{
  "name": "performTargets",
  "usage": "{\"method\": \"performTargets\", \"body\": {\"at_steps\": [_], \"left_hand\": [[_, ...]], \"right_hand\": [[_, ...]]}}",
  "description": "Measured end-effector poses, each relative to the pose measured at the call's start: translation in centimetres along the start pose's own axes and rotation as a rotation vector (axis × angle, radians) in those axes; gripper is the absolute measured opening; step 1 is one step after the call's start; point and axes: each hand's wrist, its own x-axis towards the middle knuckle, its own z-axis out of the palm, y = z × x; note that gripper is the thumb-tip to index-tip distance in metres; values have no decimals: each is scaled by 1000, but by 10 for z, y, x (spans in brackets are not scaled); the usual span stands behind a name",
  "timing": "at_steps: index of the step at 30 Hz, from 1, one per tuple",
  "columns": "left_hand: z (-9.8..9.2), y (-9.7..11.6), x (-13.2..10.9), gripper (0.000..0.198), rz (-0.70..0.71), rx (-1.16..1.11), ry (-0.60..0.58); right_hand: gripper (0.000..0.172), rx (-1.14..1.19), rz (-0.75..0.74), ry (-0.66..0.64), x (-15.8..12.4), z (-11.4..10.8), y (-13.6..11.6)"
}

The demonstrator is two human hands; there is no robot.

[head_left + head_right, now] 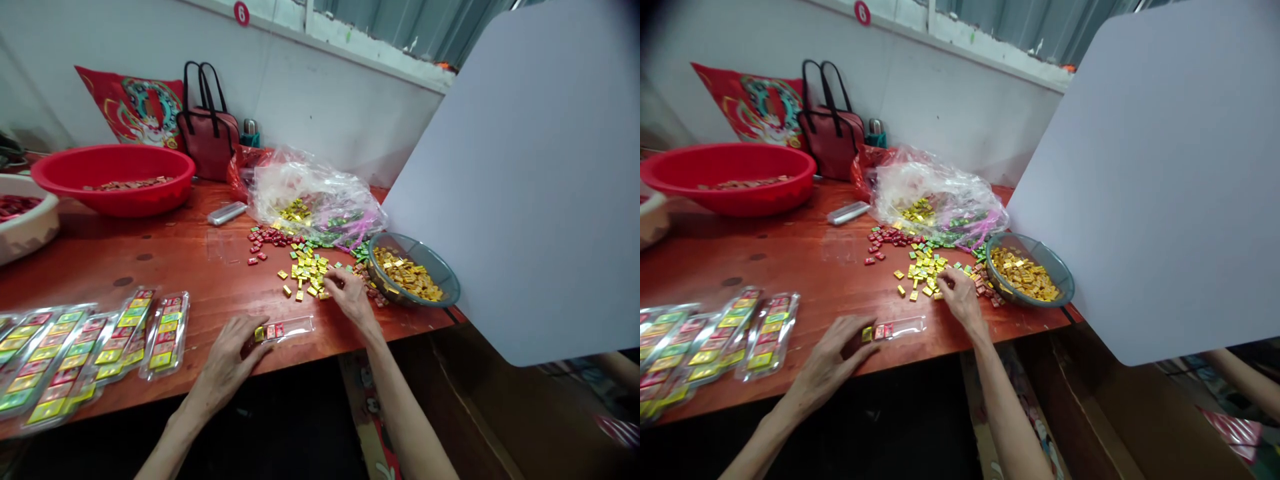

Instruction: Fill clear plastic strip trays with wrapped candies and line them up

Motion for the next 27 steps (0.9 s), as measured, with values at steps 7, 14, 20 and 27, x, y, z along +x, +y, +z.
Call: {"method": "performTargets", "body": {"at_steps": [7,14,20,27], "left_hand": [[-2,5,2,35,-8,-5,-16],[-2,6,2,35,10,3,-2],[-1,3,1,35,21,10,3],[-3,7,1,34,10,12,4]], "right_hand": [[13,-387,-124,-115,-19,41,-24],[11,-209,-89,-128,-18,37,-23],[19,343,195,-137,-22,23,-14],[27,617,354,-235,-27,18,-16]]}}
